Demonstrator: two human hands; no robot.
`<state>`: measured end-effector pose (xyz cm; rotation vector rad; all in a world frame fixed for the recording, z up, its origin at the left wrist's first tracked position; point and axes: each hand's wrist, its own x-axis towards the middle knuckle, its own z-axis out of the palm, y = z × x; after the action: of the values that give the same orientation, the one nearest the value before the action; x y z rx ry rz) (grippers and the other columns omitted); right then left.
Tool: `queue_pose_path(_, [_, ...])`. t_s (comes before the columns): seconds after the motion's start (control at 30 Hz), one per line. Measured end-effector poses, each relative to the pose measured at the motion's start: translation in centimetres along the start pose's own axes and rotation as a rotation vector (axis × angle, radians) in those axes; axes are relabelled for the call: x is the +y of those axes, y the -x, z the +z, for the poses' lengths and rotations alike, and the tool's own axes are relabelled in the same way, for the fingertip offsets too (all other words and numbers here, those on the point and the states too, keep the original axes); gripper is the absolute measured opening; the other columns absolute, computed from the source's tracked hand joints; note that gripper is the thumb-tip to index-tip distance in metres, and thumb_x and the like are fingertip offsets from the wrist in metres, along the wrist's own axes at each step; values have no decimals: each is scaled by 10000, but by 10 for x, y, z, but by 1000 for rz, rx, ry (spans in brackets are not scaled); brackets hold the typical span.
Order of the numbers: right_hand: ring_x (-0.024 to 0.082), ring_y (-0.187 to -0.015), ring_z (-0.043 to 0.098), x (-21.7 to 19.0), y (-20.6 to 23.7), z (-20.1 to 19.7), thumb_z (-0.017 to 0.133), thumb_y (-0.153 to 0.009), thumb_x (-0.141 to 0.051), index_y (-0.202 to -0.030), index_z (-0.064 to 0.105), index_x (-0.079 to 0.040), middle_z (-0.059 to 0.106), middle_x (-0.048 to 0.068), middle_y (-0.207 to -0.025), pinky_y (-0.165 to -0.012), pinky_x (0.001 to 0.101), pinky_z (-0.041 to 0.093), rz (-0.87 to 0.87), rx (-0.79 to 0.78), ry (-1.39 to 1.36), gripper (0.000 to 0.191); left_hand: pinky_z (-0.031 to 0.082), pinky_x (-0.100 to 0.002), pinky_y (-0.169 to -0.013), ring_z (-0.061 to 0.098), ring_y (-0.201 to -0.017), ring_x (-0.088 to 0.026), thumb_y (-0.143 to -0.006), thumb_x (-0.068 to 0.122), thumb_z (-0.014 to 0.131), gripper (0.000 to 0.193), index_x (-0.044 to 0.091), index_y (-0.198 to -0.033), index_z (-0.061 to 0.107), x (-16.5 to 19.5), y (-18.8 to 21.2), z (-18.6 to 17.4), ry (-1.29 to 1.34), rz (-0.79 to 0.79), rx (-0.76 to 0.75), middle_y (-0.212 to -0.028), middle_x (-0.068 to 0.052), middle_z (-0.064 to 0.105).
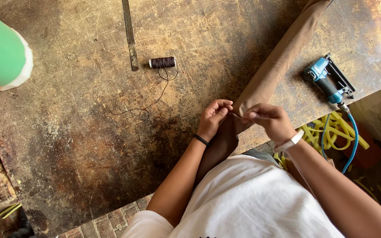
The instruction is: The person lays a long strip of brown fabric on the workbench, folds it over a long foam-and-wood piece, and uses a pneumatic staple gun to fasten the fabric along its length, pressing and aligning the fabric as they staple. They also handle a woven red webbing frame and thread spool on the bench.
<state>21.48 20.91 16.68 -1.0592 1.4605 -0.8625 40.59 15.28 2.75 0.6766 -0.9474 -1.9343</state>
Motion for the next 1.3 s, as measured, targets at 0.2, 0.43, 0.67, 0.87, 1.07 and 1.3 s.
queue_pose_path(0.2, [74,-558,404,20,29,9,624,-1050,-108,-967,653,-29,486,-35,-655,-456,231,313,159,121,-867,118,526,-283,-988,666,-1053,-122,-1000,51,613,209,13,-1176,720,10,4,11,-191,22,-25,-1093,-44,728])
queue_pose_path(0.43, [64,-457,262,2,21,18,600,-983,-260,-1031,676,-124,561,-18,-645,-417,250,217,847,357,-523,163,564,-283,-958,716,-1040,-135,-975,84,677,165,43,-1111,761,21,3,17,-359,59,-3,-1100,-58,769])
queue_pose_path(0.67, [97,-596,572,-14,-3,17,746,-798,-150,-963,752,-31,704,51,-761,-556,288,459,400,259,206,203,563,-294,-960,713,-1061,-146,-921,38,713,214,67,-1125,774,19,-5,16,-459,46,-29,-1124,-51,761])
queue_pose_path(0.87, [171,-746,677,-15,-19,4,737,-831,-172,-945,720,-9,750,119,-859,-708,330,538,54,147,693,200,556,-285,-957,707,-1062,-150,-925,37,717,246,77,-1163,764,12,-9,6,-392,2,-97,-1138,-56,748])
queue_pose_path(1.07, [147,-619,523,-1,-12,-1,682,-941,-217,-1022,660,-37,636,140,-845,-522,324,401,415,190,327,198,551,-290,-961,711,-1074,-162,-915,70,751,208,59,-1120,779,15,-11,9,-455,64,-83,-1132,-63,760])
queue_pose_path(1.3, [166,-474,512,0,-4,17,706,-918,-204,-1065,739,42,673,79,-687,-423,326,400,609,187,342,289,570,-296,-954,730,-1044,-171,-906,78,746,180,83,-1078,798,21,-13,12,-506,92,-97,-1101,-63,771])
